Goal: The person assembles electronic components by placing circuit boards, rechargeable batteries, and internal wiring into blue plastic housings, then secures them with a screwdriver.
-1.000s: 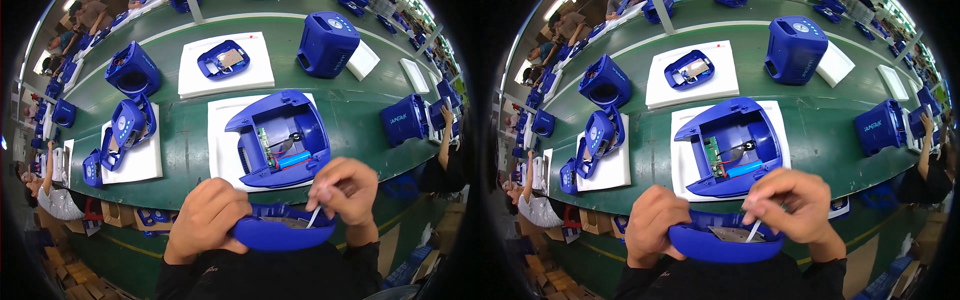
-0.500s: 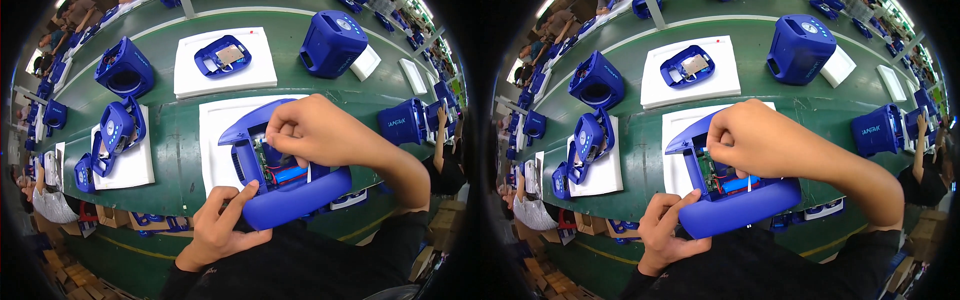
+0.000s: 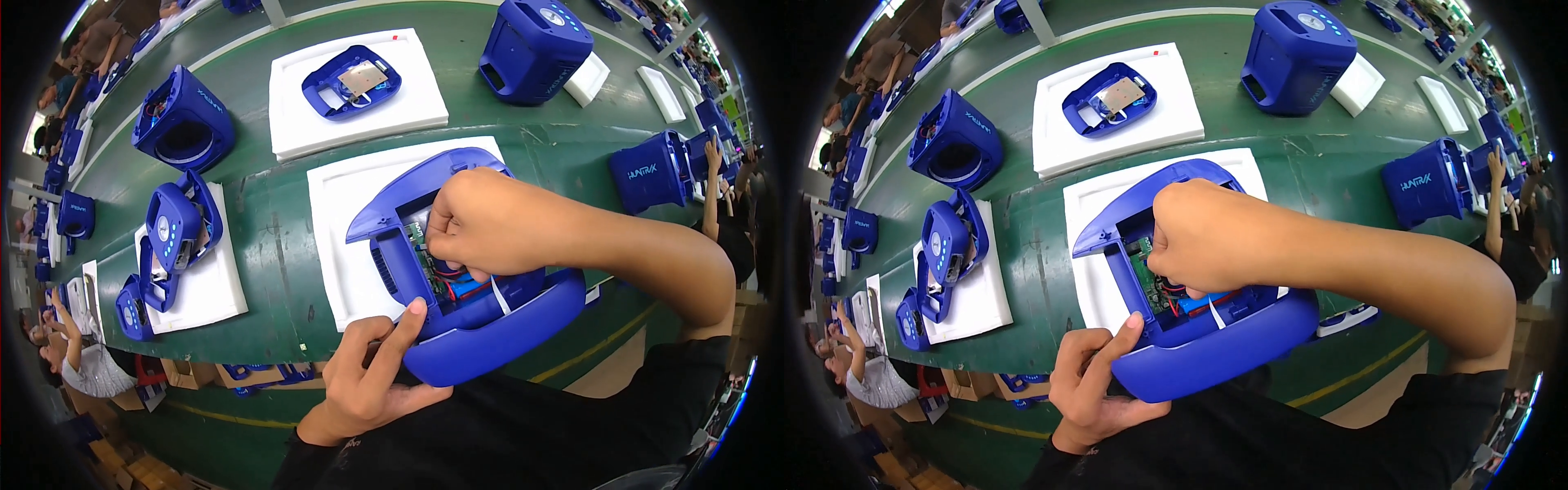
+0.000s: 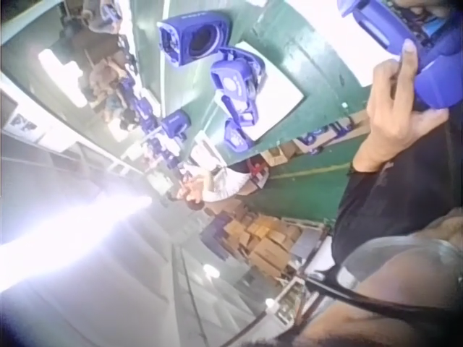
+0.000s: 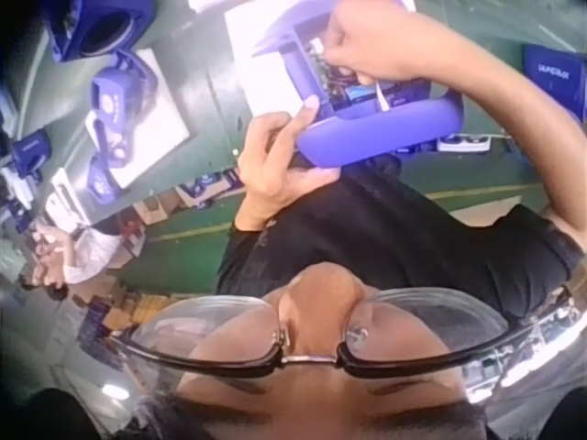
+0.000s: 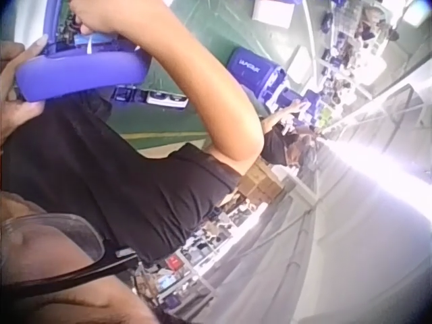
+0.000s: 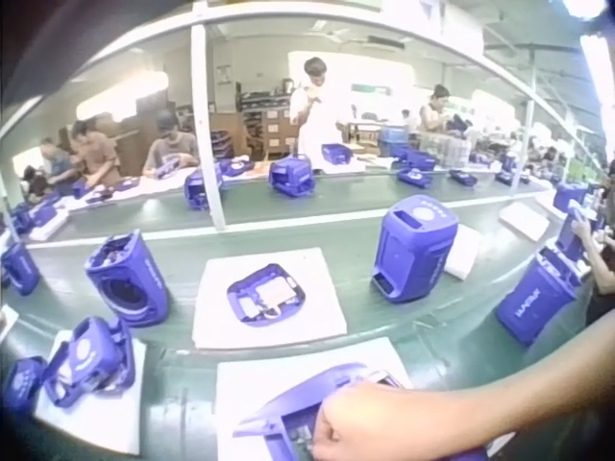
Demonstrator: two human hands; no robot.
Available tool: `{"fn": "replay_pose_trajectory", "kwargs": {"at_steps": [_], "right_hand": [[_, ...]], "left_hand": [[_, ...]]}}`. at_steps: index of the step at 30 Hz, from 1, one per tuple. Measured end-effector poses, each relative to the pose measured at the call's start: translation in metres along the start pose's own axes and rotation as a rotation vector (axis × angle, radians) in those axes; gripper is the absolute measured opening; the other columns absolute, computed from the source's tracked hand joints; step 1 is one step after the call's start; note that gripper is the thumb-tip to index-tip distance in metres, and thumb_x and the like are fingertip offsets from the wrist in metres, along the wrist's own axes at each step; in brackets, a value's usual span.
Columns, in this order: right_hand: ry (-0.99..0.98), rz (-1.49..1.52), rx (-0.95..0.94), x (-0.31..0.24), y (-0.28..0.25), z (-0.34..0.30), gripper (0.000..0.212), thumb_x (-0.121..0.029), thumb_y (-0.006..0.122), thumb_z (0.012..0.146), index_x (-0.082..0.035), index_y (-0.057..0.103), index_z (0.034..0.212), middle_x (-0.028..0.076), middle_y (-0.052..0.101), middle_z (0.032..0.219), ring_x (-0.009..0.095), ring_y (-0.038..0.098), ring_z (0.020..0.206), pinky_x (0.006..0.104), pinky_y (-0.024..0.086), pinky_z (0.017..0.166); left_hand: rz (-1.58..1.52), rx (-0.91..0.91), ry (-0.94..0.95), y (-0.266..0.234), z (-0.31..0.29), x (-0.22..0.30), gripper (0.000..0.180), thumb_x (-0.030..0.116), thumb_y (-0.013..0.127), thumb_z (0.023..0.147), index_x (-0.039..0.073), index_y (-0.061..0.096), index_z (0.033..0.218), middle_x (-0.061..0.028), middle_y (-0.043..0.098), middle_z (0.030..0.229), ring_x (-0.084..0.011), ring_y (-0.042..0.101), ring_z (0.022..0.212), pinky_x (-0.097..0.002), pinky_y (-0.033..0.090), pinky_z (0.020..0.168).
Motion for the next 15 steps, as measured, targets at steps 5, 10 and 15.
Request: {"fn": "replay_pose_trajectory", "kwargs": {"at_steps": [5, 10, 15], "right_hand": [[0.06, -0.01, -0.026, -0.0024, 0.0036, 0.0037, 0.026, -0.017, 0.065, 0.098, 0.003, 0.08, 0.089, 0.011, 0.078, 0.07, 0.018, 0.076, 0.062, 0.0352, 0.062, 0.068], [0.069, 0.016, -0.038, -0.0009, 0.0043, 0.0055, 0.026, -0.017, 0.066, 0.097, 0.003, 0.081, 0.09, 0.01, 0.079, 0.074, 0.016, 0.076, 0.064, 0.0338, 0.061, 0.068], [0.073, 0.049, 0.005, -0.0062, 0.0058, 0.0083, 0.026, -0.016, 0.066, 0.097, 0.004, 0.081, 0.092, 0.01, 0.08, 0.078, 0.016, 0.077, 0.067, 0.0336, 0.061, 0.068]], "left_hand": [[0.0, 0.006, 0.009, -0.0013, -0.0019, -0.0038, 0.087, 0.025, 0.105, 0.066, 0.0, 0.077, 0.145, -0.0064, 0.059, 0.097, -0.0159, 0.061, 0.075, -0.0291, 0.055, 0.059], [0.003, 0.024, -0.002, -0.0016, -0.0029, -0.0044, 0.084, 0.02, 0.103, 0.067, 0.0, 0.077, 0.144, -0.006, 0.058, 0.096, -0.0151, 0.061, 0.075, -0.0285, 0.055, 0.059], [-0.009, 0.026, 0.011, -0.0057, -0.0049, -0.0103, 0.082, 0.018, 0.101, 0.068, -0.001, 0.077, 0.144, -0.0061, 0.058, 0.097, -0.0149, 0.061, 0.074, -0.0284, 0.055, 0.059]]}}
Point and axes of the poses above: each hand's wrist, its own z-axis towards the middle knuckle, its own y-axis out of the palm, x = y × z, the point moved 8 cm from there along z, towards the middle knuckle
